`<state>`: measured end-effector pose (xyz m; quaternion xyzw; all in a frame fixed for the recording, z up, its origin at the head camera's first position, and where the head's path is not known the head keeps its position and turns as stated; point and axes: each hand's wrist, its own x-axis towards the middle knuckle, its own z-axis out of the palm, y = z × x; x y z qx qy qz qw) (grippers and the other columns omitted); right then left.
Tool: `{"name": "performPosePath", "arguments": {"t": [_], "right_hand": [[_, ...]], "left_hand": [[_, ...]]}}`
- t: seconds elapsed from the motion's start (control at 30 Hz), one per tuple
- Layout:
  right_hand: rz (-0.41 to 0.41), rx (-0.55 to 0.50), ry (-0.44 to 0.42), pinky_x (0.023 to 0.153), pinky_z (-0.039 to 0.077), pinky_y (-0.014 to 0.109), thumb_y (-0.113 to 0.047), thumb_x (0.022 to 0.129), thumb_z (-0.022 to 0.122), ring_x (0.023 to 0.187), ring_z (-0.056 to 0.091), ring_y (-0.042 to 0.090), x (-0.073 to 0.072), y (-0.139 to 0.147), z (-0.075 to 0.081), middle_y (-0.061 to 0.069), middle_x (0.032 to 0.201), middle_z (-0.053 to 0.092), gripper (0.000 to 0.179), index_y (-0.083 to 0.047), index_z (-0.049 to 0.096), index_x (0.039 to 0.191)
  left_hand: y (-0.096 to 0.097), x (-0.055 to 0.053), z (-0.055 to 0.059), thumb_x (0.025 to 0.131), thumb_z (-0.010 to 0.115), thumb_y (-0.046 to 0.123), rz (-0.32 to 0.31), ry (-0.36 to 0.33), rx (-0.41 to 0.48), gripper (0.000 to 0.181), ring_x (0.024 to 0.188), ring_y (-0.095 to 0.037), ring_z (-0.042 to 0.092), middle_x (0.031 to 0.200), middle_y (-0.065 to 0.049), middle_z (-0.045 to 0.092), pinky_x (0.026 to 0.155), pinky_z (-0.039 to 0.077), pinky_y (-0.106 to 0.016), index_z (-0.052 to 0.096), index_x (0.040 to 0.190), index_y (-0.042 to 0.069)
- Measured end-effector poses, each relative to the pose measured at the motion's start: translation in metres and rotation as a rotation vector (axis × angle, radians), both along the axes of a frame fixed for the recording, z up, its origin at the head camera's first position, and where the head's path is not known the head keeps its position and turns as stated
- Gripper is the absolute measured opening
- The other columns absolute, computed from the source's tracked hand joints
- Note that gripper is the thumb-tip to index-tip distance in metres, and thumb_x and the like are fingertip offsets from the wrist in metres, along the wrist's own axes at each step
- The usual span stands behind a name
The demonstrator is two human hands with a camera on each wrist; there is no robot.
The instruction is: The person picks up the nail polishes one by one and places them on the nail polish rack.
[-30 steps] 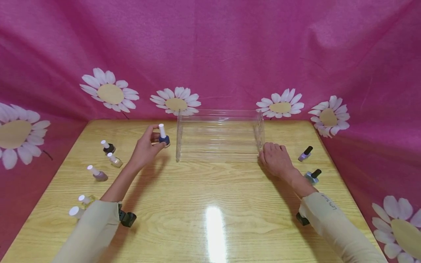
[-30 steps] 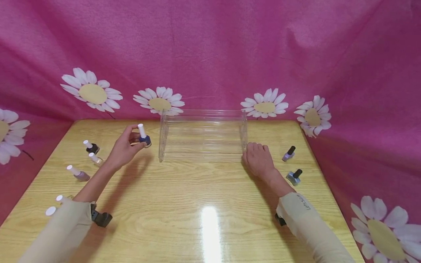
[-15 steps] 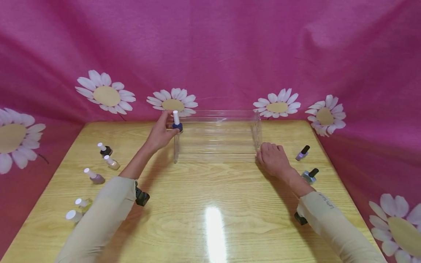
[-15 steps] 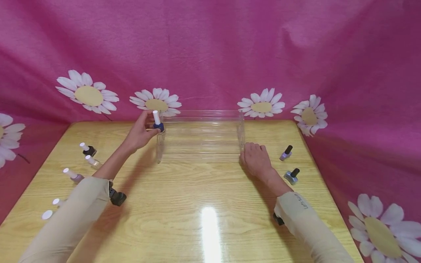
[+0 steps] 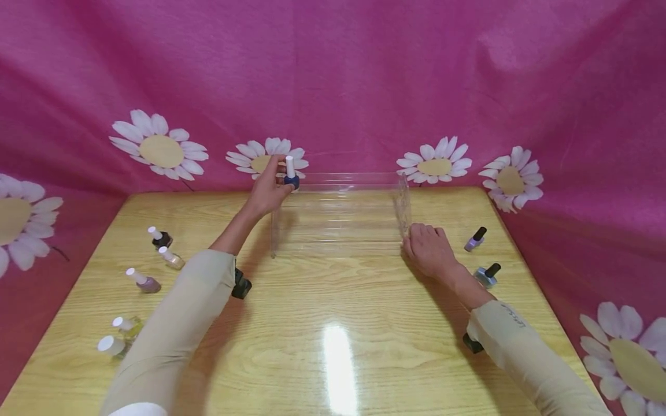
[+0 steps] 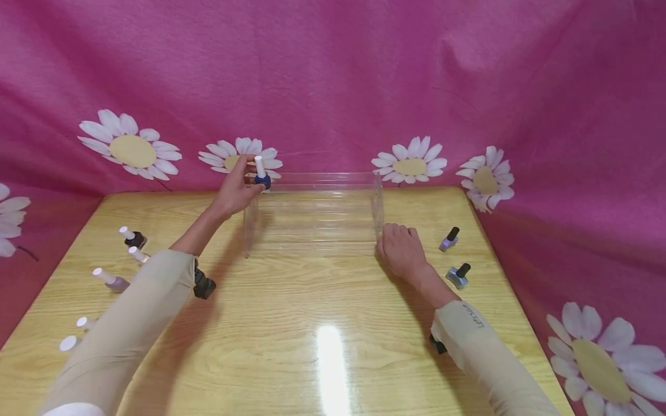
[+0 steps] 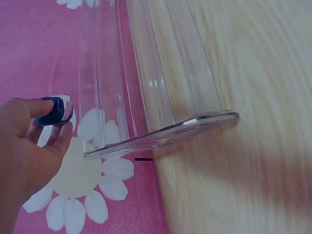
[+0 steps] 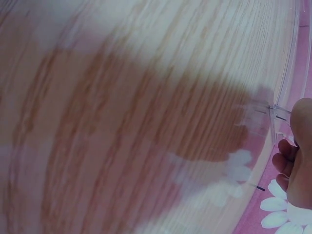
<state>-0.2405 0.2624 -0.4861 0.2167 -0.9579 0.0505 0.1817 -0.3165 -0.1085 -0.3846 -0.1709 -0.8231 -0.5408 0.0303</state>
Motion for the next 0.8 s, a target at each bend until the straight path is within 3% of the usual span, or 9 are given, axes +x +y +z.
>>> {"name": "performPosePath", "arguments": {"t": [0.17,0.4,0.8], "right_hand": [[0.007,0.008,0.010,0.065,0.036,0.044,-0.019,0.091,0.046,0.069,0.047,0.034,0.000,0.000,-0.001,0.005,0.066,0.031,0.020,-0.004,0.040,0.080],[0.006,-0.001,0.014,0.065,0.036,0.045,-0.018,0.091,0.047,0.070,0.048,0.034,0.001,-0.001,-0.001,0.005,0.067,0.031,0.019,-0.005,0.040,0.080],[0.008,0.024,0.040,0.064,0.036,0.044,-0.019,0.091,0.048,0.068,0.047,0.032,-0.001,0.002,-0.002,0.005,0.066,0.032,0.020,-0.004,0.040,0.080]], "left_hand": [[0.006,-0.012,-0.003,0.083,0.054,-0.012,0.023,0.048,0.001,0.056,0.095,-0.034,0.056,0.114,-0.023,0.051,0.079,0.048,-0.036,0.032,0.132,0.004],[0.014,-0.022,-0.007,0.080,0.054,-0.014,0.065,0.060,0.014,0.057,0.094,-0.033,0.056,0.112,-0.023,0.052,0.081,0.047,-0.038,0.034,0.129,0.004],[0.017,-0.033,-0.012,0.080,0.054,-0.013,0.107,0.048,-0.081,0.058,0.100,-0.033,0.053,0.115,-0.022,0.052,0.088,0.043,-0.039,0.033,0.131,0.005]]}}
